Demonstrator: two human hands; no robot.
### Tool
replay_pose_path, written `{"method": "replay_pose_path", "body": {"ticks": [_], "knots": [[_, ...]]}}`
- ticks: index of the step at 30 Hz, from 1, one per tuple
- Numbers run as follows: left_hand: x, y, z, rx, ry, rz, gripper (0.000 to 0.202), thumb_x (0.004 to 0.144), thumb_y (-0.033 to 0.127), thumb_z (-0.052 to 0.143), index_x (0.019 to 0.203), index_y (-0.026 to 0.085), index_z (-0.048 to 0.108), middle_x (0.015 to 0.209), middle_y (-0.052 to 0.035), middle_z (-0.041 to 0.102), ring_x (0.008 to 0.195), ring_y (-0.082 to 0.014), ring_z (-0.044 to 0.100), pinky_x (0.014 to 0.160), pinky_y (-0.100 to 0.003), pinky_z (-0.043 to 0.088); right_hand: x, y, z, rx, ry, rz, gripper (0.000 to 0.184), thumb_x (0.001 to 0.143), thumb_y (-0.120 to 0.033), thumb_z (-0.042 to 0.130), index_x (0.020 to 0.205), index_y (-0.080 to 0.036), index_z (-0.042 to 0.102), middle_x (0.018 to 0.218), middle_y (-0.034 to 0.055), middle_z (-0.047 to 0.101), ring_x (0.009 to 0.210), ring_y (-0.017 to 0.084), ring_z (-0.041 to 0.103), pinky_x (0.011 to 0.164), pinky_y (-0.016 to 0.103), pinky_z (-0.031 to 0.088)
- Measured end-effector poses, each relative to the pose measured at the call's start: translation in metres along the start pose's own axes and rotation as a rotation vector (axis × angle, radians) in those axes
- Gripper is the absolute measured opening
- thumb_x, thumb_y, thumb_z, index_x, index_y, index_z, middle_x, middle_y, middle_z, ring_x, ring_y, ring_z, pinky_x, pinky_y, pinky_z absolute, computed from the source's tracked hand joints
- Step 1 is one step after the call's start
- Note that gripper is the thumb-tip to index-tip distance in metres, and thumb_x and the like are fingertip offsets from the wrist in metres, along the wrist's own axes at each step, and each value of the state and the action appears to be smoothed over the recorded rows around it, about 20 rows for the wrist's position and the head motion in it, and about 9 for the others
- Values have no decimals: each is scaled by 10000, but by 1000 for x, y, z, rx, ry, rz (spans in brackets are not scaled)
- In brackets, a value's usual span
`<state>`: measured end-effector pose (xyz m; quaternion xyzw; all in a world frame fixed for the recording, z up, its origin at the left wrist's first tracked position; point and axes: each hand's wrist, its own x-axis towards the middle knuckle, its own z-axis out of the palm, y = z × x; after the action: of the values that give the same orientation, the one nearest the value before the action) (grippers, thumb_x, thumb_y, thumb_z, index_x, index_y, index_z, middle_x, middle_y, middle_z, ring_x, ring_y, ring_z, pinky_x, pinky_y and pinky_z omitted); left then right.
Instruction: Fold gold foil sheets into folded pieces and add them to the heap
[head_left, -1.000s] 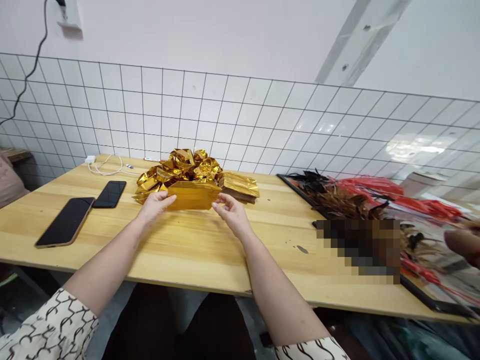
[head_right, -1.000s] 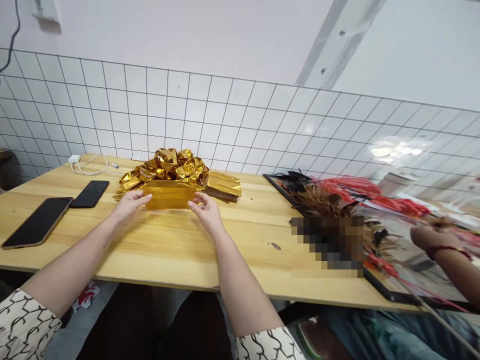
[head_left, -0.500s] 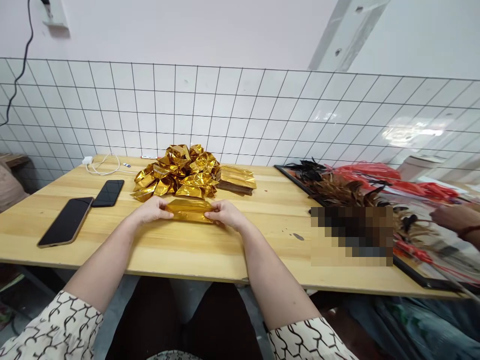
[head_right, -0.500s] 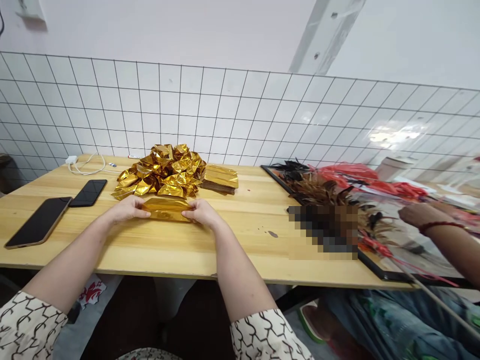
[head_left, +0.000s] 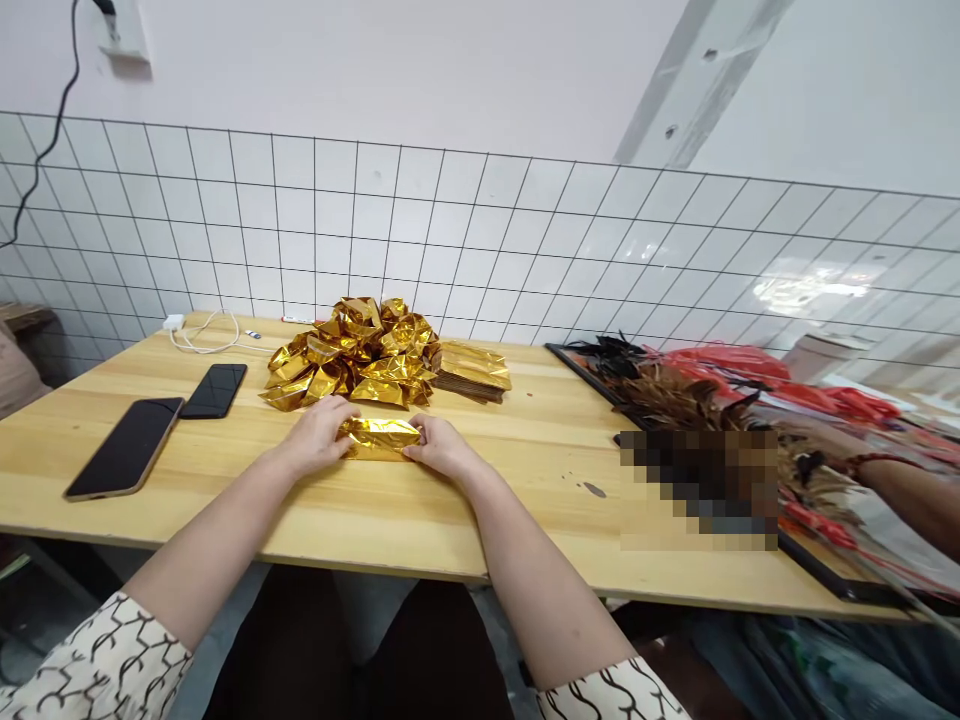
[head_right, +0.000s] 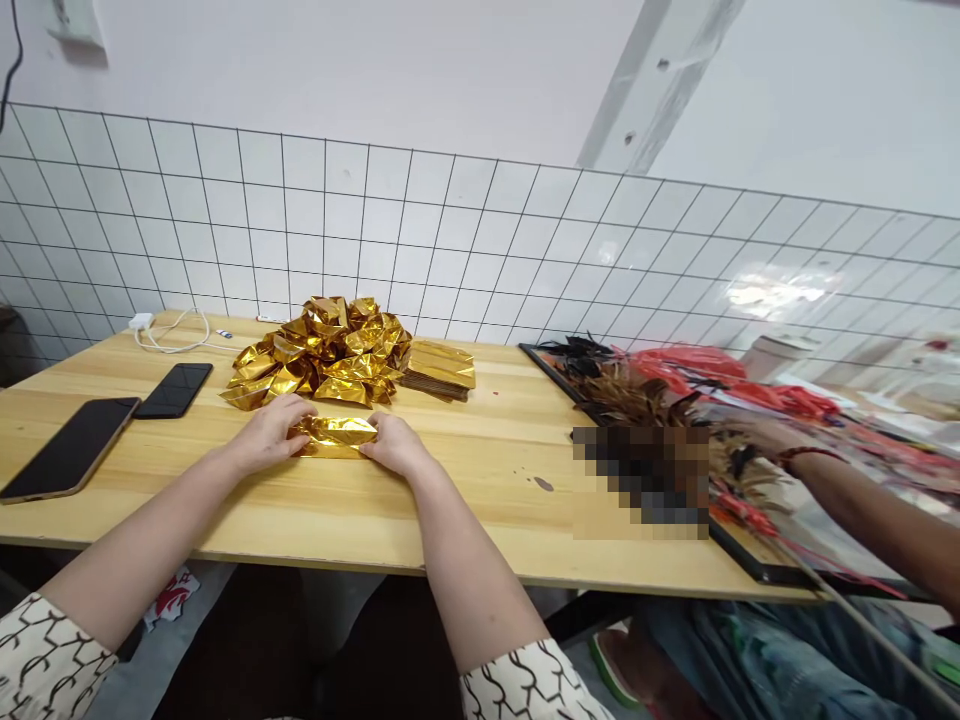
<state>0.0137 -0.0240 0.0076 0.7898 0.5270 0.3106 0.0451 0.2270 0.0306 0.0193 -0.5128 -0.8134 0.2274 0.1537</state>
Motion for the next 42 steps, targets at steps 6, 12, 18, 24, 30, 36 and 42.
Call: {"method": "replay_pose_path", "body": {"ticks": [6,12,18,24,30,36,42], "knots": [[-6,15,14,19,-399,226,569,883,509,434,1361,202,429,1454,-114,410,1346,-256,346,1096,-400,272,-2,-2,1,-99,7,31,431,717,-210,681,1130,-174,568,737,-4,602,689,142,543,642,242,396],[-9,9,18,55,-558,202,760,871,660,303,1477,215,189,1553,-110,172,1430,-258,153,1143,-433,133,-15,-14,1,-262,127,-246,404,748,-197,667,1144,-163,593,1069,112,599,1026,225,532,863,324,419],[-6,15,12,28,-537,204,764,859,652,357,1479,238,186,1549,-86,206,1419,-261,198,1143,-434,153,-22,-27,7,-358,-39,-407,245,840,-155,546,1063,-126,645,1039,122,622,1006,209,540,898,321,415],[-3,1,2,20,-542,80,677,876,612,354,1403,189,398,1515,-75,296,1401,-227,258,1146,-340,191,-22,-29,-6,-479,-86,-269,211,875,-210,513,883,-142,712,1023,115,631,991,205,562,865,286,419],[0,-14,-3,10,-402,-36,410,884,411,439,1185,216,638,1360,-38,538,1268,-200,476,1082,-294,326,-23,-32,-14,-512,-86,-135,197,860,-217,528,848,-162,716,1011,91,645,938,189,599,771,253,425],[3,-16,1,0,-302,-40,317,809,317,555,1079,228,695,1256,-42,623,1157,-220,565,1011,-311,408,-20,-28,-12,-494,-6,-76,155,836,-272,574,848,-183,701,958,88,664,864,195,611,711,268,412],[5,-13,3,45,-238,21,239,801,237,551,970,241,720,1105,-42,668,1053,-219,589,942,-328,449,-16,-22,-6,-497,76,-163,111,814,-265,601,810,-188,681,903,97,660,851,209,591,725,291,403]]}}
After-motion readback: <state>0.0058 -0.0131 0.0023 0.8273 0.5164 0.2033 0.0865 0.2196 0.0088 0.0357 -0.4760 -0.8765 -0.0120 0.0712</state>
